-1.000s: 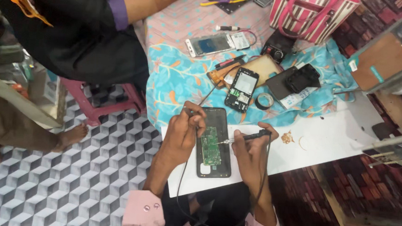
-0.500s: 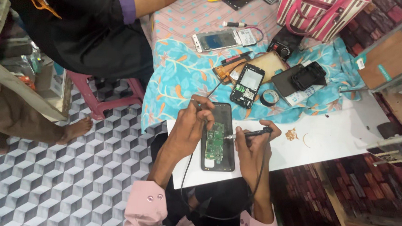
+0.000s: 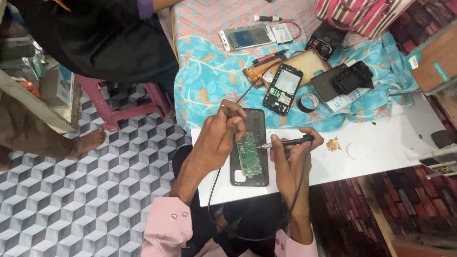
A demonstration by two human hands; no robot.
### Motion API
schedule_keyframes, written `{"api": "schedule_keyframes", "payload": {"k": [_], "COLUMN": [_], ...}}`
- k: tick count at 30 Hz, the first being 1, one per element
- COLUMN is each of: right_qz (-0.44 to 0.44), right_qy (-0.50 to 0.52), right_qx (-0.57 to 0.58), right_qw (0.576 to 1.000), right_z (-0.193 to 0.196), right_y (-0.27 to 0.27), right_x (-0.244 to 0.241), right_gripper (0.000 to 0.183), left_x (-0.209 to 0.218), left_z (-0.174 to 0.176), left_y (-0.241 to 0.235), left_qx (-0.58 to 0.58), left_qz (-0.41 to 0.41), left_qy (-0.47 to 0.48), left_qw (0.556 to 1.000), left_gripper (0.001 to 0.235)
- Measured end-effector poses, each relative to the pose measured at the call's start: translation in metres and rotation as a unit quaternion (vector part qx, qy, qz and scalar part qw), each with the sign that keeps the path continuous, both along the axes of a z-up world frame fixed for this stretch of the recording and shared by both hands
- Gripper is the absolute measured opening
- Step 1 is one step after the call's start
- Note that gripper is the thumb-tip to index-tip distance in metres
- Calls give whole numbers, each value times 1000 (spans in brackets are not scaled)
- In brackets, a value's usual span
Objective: The person uses a soldering iron and tweezers to work on a smartphone motherboard placed on a table. They repeatedly apply the soldering iron to various points on the circuit board while holding the board steady with tweezers.
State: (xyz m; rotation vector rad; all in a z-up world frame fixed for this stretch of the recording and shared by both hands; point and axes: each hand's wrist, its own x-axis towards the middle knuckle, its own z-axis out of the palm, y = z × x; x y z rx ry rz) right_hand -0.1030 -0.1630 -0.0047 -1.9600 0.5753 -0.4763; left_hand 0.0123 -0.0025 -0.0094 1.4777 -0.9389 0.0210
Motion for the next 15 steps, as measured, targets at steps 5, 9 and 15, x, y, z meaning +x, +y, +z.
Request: {"api": "schedule_keyframes", "payload": {"k": [5, 9, 15], "right_qz": [56, 86, 103], "right_qy": [-40, -41, -43], "right_qx": [-199, -206, -196], "right_qw": [978, 974, 974], "right_z": [4, 9, 16], "right_y": [-5, -5, 1], "right_x": [0, 7, 9], "right_gripper": [41, 49, 52], "left_x": [-1, -1, 0], "left_z": [-2, 2, 4], "left_y": [-2, -3, 0], "left_qx": [-48, -57, -33], "left_qz": [-10, -19, -31], "left_qy": [-25, -3, 38], "left_qw": [998, 998, 998], "left_gripper": [6, 4, 9]}}
